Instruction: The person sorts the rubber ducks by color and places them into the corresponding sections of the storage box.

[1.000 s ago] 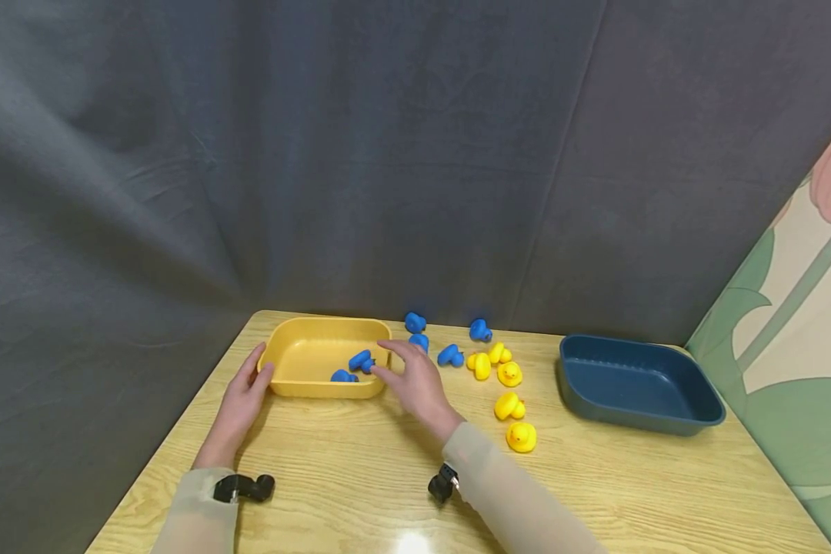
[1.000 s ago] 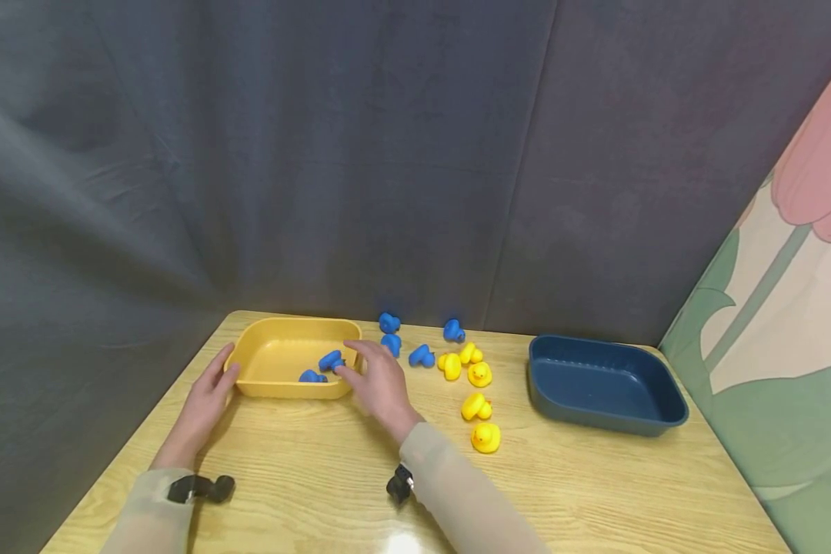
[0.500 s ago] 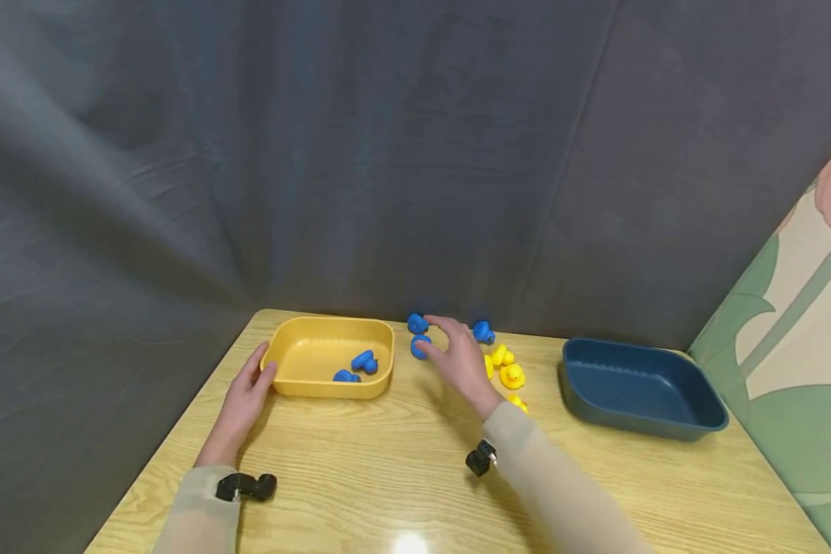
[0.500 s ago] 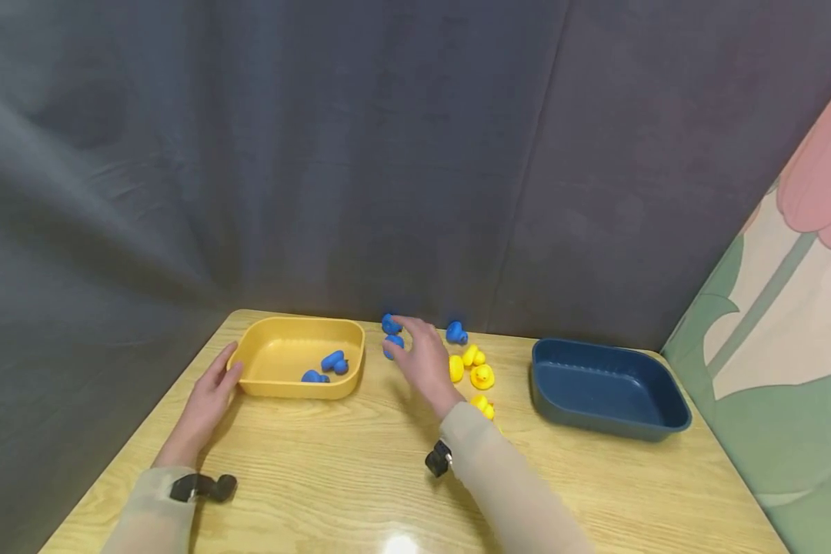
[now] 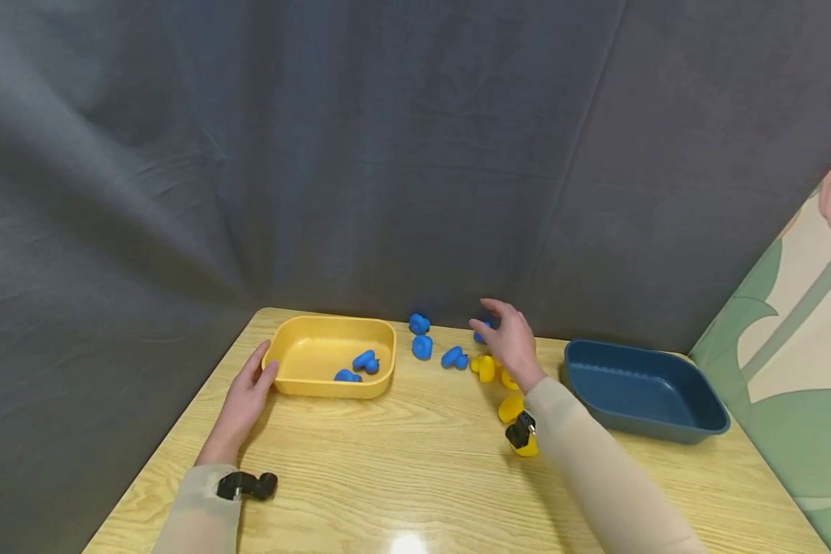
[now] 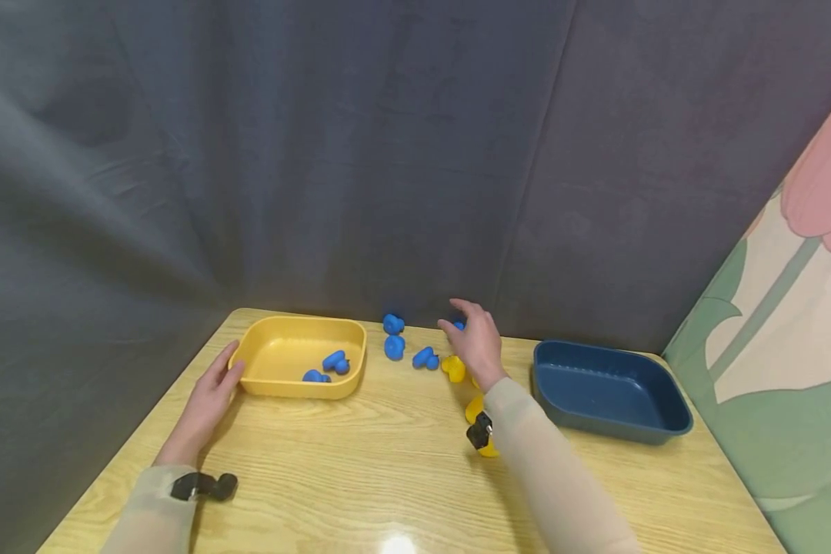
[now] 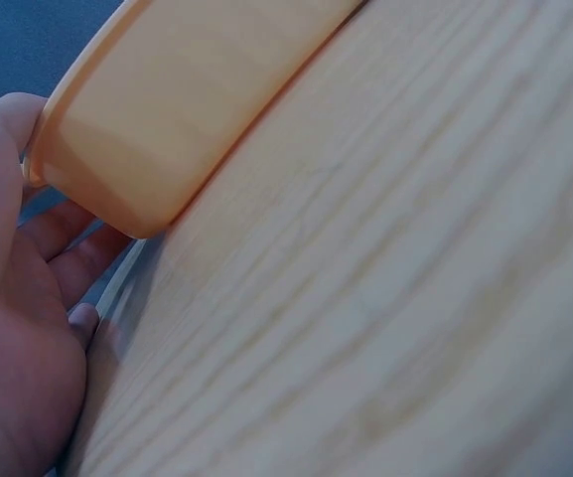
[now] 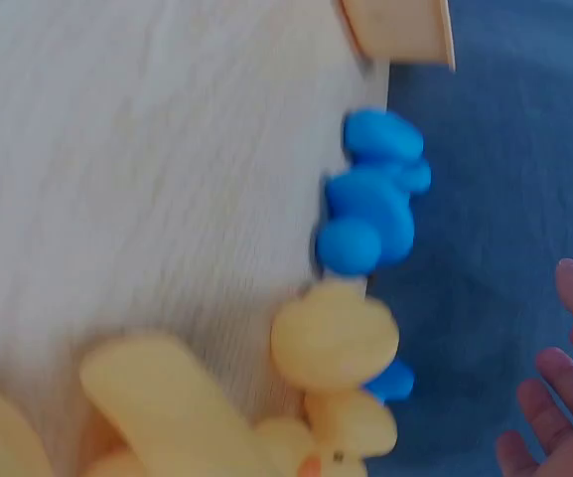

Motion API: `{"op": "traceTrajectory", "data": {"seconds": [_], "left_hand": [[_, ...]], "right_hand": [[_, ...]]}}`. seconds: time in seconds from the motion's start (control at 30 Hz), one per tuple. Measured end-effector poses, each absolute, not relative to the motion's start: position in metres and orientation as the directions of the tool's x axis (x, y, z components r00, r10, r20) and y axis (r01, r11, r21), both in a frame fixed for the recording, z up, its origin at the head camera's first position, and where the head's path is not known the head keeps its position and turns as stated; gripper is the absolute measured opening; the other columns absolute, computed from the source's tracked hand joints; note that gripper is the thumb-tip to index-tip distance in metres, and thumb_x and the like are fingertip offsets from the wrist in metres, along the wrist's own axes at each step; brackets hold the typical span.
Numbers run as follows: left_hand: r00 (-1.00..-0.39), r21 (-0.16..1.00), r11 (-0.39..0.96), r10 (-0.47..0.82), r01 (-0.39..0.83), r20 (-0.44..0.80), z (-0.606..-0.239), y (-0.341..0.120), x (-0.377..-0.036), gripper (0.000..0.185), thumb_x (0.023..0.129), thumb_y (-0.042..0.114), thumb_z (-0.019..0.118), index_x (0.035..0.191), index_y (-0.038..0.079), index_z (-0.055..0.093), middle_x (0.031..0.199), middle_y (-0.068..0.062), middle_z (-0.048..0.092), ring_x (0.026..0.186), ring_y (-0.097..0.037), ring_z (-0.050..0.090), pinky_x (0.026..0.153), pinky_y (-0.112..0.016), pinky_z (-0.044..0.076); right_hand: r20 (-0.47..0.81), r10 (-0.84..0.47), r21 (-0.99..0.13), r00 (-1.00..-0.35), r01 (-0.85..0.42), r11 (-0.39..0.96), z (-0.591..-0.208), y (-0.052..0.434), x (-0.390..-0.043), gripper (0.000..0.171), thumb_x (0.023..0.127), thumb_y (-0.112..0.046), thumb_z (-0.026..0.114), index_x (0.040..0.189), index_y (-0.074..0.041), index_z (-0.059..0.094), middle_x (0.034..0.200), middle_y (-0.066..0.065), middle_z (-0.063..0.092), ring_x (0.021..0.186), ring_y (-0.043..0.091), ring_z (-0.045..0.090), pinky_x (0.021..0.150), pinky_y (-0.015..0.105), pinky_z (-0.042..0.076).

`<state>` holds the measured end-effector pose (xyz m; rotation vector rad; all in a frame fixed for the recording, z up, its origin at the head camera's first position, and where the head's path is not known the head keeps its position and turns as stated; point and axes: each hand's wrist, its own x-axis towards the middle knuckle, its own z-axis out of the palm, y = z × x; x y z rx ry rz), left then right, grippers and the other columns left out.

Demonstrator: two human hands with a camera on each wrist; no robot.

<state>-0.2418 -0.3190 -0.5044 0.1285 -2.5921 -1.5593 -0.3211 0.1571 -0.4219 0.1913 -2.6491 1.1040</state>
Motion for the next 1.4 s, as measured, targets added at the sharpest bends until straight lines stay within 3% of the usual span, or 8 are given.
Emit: {"op": "traceTrajectory", "data": {"seconds": [0.37, 0.8, 1.1, 1.4], "left_hand": [[-0.99, 0.884, 0.467, -0.127, -0.003, 0.063, -0.502, -0.318, -0.24, 0.074, 0.119, 0.048, 0.047, 0.18, 0.022, 0.015, 0.183, -0.016, 0.016, 0.168, -0.039, 0.014, 0.134, -0.059, 0.017], [-0.99, 0.897, 0.441, -0.122, 0.01, 0.071, -0.501, -0.317, -0.24, 0.074, 0.118, 0.05, 0.047, 0.18, 0.022, 0.016, 0.183, -0.014, 0.017, 0.169, -0.037, 0.012, 0.135, -0.058, 0.015], [-0.989, 0.901, 0.433, -0.12, 0.024, 0.084, -0.502, -0.316, -0.24, 0.073, 0.119, 0.047, 0.049, 0.179, 0.021, 0.018, 0.183, -0.014, 0.018, 0.169, -0.036, 0.013, 0.135, -0.057, 0.015], [-0.989, 0.899, 0.438, -0.129, 0.007, 0.07, -0.5, -0.317, -0.237, 0.073, 0.119, 0.047, 0.049, 0.179, 0.022, 0.017, 0.183, -0.012, 0.018, 0.169, -0.035, 0.013, 0.135, -0.057, 0.016]], "right_hand": [[0.15, 0.033, -0.716, -0.988, -0.086, 0.693, -0.429, 0.183, -0.336, 0.061, 0.111, -0.029, 0.072, 0.163, -0.005, 0.051, 0.164, 0.022, 0.052, 0.147, 0.044, 0.049, 0.125, 0.06, 0.04], [0.032, 0.033, -0.697, -0.999, 0.001, 0.717, -0.442, 0.18, -0.349, 0.064, 0.111, -0.031, 0.07, 0.163, 0.0, 0.048, 0.161, 0.026, 0.053, 0.138, 0.045, 0.055, 0.123, 0.061, 0.041], [-0.043, 0.018, -0.659, -0.999, 0.042, 0.751, -0.449, 0.183, -0.356, 0.067, 0.113, -0.035, 0.067, 0.163, 0.003, 0.046, 0.164, 0.027, 0.049, 0.147, 0.047, 0.05, 0.126, 0.061, 0.036], [-0.09, 0.023, -0.671, -0.996, 0.077, 0.738, -0.46, 0.188, -0.364, 0.065, 0.115, -0.035, 0.063, 0.162, 0.005, 0.045, 0.157, 0.029, 0.055, 0.137, 0.046, 0.056, 0.123, 0.062, 0.041]]}}
